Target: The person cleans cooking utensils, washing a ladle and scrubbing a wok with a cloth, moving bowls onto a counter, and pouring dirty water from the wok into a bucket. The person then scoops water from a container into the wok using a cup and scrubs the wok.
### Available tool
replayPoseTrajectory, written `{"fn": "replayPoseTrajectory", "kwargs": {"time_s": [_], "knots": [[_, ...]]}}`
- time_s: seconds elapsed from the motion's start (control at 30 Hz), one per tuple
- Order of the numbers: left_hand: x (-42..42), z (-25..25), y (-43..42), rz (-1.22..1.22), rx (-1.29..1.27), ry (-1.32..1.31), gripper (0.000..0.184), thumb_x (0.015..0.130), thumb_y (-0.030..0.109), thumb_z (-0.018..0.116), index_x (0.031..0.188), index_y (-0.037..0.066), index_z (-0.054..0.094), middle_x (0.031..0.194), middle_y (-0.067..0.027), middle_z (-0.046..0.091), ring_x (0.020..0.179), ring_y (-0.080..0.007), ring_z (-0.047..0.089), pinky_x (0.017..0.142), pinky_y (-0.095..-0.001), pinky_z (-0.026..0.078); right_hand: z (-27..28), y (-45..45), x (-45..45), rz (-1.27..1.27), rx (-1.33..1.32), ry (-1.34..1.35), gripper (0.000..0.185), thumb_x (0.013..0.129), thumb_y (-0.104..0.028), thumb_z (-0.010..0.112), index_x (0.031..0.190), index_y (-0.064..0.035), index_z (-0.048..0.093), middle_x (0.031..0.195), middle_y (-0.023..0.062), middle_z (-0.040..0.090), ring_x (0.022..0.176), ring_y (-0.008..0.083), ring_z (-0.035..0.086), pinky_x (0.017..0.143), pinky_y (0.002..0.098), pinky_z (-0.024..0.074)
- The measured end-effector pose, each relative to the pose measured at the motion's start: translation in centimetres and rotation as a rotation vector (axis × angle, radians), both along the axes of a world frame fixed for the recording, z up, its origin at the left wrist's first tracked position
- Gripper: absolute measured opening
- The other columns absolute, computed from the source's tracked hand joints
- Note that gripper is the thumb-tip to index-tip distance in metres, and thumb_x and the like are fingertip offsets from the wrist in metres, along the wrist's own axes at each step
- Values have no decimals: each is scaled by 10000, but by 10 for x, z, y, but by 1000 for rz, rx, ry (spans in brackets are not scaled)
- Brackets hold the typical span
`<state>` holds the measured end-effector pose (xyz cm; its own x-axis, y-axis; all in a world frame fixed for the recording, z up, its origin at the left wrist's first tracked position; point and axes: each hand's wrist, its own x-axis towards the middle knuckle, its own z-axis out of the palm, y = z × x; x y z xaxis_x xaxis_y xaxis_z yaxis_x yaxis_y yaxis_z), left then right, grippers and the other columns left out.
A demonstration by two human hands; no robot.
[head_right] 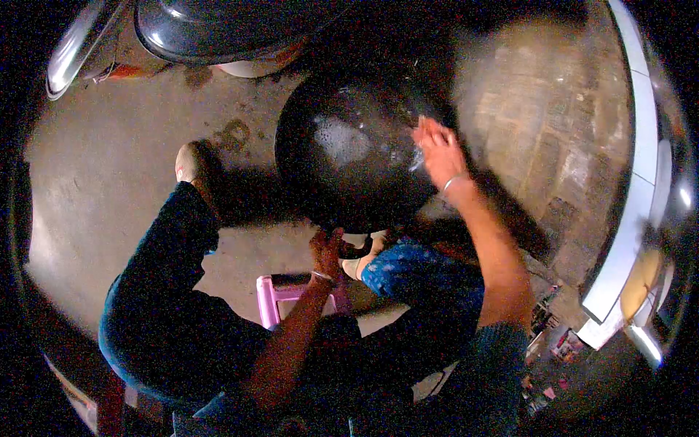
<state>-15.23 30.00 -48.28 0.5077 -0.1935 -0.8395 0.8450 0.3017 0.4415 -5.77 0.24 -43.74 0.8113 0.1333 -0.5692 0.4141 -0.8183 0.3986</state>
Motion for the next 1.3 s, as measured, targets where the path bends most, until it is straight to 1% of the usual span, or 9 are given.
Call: {"fn": "replayPoseTrajectory", "kwargs": {"time_s": [0.53, 0.77, 0.9, 0.97, 1.1, 1.13, 1.2, 1.23, 1.3], "knots": [[-2, 0, 2, -16, 69, -184, 191, 783, 121, 610, 926, 30, 522, 731, -45, 565, 536, -123, 512, 518, -261, 445, -46, 166, -84, -893, 861, 57, 363, 674, -8, 573, 1008, -141, 625, 987, 139, 600, 907, 346, 557, 792, 396, 461], [11, 14, 2, -87, 104, -37, 186, 783, 112, 601, 917, 9, 522, 717, -35, 549, 515, -118, 482, 515, -266, 431, -1, 79, -58, -640, 279, 79, 167, 763, -132, 550, 821, -205, 688, 890, 57, 631, 875, 238, 584, 854, 427, 355], [5, 9, 2, -115, 121, -151, 148, 777, 105, 602, 867, 8, 535, 677, -34, 541, 520, -113, 486, 523, -266, 437, 12, 61, -5, -1388, 891, -429, 308, 767, -289, 622, 667, -5, 553, 642, 189, 568, 590, 318, 573, 562, 376, 450], [0, 2, 3, -134, 132, -166, 131, 774, 104, 603, 835, 11, 533, 646, -34, 530, 519, -108, 483, 524, -267, 447, -28, 28, 13, -944, 748, -791, 370, 786, -323, 607, 647, 11, 526, 596, 189, 531, 516, 260, 520, 527, 349, 417], [10, 15, -2, -5, 4, 33, 97, 784, 89, 597, 808, 29, 524, 618, -25, 499, 515, -95, 465, 521, -279, 476, -48, 43, 100, -1272, 1327, -1090, 292, 758, -207, 643, 566, -17, 532, 518, 11, 520, 511, 90, 439, 473, 279, 381], [9, 14, -1, 27, -10, 73, 88, 789, 83, 593, 810, 32, 523, 624, -23, 497, 516, -94, 463, 519, -281, 481, -35, 63, 125, -1507, 1605, -1059, 259, 735, -139, 639, 546, -23, 505, 517, 3, 495, 495, 88, 416, 447, 276, 361], [3, 5, 1, -75, 17, 6, 97, 796, 80, 587, 850, 23, 530, 669, -16, 508, 523, -92, 465, 511, -263, 471, -95, 53, 154, -1163, 1136, -1248, 187, 706, 0, 566, 549, -23, 466, 520, 34, 495, 460, 110, 461, 399, 291, 382], [1, 4, 0, -31, -2, 34, 118, 795, 83, 589, 876, 18, 533, 696, -14, 517, 526, -91, 465, 514, -255, 463, -85, 89, 167, -1503, 1841, -1261, 148, 706, 22, 542, 583, -26, 475, 514, 58, 502, 438, 139, 493, 385, 298, 410], [2, 6, 0, 15, -15, 63, 142, 794, 85, 591, 902, 12, 536, 722, -12, 526, 530, -90, 465, 517, -248, 456, -65, 129, 174, -1476, 1651, -1064, 148, 755, -10, 529, 614, -37, 495, 502, 75, 510, 360, 172, 468, 360, 300, 399]]}}
